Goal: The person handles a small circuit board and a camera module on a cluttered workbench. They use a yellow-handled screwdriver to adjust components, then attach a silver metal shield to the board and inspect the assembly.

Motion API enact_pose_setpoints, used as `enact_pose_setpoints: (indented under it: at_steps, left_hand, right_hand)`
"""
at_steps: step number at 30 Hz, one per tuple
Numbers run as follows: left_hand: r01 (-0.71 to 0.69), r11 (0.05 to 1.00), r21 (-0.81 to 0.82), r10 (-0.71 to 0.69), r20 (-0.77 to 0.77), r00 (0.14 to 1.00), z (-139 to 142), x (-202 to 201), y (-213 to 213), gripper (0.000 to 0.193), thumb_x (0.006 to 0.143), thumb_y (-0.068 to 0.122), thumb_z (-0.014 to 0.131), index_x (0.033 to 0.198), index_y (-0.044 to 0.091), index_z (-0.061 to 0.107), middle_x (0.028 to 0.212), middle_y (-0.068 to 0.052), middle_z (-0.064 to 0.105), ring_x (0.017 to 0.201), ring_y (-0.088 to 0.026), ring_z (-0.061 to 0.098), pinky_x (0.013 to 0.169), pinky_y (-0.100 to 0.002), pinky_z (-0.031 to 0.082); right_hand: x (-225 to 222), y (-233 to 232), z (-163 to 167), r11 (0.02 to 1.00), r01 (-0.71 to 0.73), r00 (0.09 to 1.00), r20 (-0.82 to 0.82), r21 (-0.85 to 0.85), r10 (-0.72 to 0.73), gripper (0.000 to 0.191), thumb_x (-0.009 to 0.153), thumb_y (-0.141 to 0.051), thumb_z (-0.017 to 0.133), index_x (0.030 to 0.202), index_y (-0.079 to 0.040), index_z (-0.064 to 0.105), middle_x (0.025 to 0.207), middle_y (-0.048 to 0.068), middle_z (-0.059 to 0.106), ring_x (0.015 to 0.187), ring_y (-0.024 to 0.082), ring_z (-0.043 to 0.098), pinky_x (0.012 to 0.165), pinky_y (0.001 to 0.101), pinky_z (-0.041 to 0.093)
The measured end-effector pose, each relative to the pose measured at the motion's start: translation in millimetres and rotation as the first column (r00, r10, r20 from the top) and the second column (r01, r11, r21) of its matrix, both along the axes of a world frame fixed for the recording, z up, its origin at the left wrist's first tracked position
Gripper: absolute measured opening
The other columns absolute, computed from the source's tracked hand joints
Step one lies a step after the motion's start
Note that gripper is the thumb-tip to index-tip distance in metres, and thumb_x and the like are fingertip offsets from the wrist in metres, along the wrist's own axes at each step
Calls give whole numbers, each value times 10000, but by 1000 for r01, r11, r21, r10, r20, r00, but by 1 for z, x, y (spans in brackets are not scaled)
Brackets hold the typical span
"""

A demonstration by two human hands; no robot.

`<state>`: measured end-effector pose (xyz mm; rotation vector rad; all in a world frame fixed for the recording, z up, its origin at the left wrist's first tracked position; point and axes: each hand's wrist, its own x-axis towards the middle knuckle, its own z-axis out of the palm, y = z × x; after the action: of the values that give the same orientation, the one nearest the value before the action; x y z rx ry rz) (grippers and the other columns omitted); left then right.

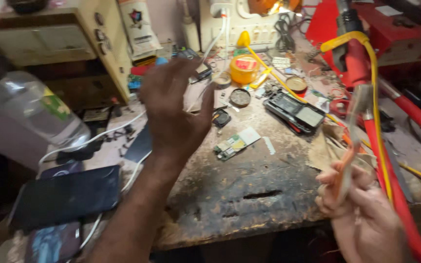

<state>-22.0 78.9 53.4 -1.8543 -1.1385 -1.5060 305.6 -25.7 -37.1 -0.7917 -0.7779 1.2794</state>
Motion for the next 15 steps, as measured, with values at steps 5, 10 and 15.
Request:
enact_pose_setpoints:
  at_steps: [5,10,15]
  left_hand:
    - [-22,970,243,-102,486,868,33,-93,-6,264,1096,127,662,1318,-2,600,1343,-144,629,1312,-256,653,1160,-393,530]
    - [-1,1000,-4,4,812,584,44,-190,-12,288,1018,273,582,1194,84,454,1193,-46,570,1129,-155,721,964,-303,597]
    - [-130,973,-191,214,534,818,20,-218,22,185,1147,223,628,1213,74,540,1074,-49,607,944,-121,605,809,-315,530]
  right_hand:
    - [-75,26,43,947,-311,948,90,80,304,593,868,-26,492,1459,-8,456,1017,119,610,832,213,597,734,364,515]
    - [-135,53,66,847,-529,821,275,41,500,521,939,-57,517,1459,-34,488,938,49,614,713,109,546,585,257,458]
    - [-205,76,75,757,-648,721,383,80,577,438,1017,-122,521,1442,-18,532,890,16,625,640,50,521,538,218,444]
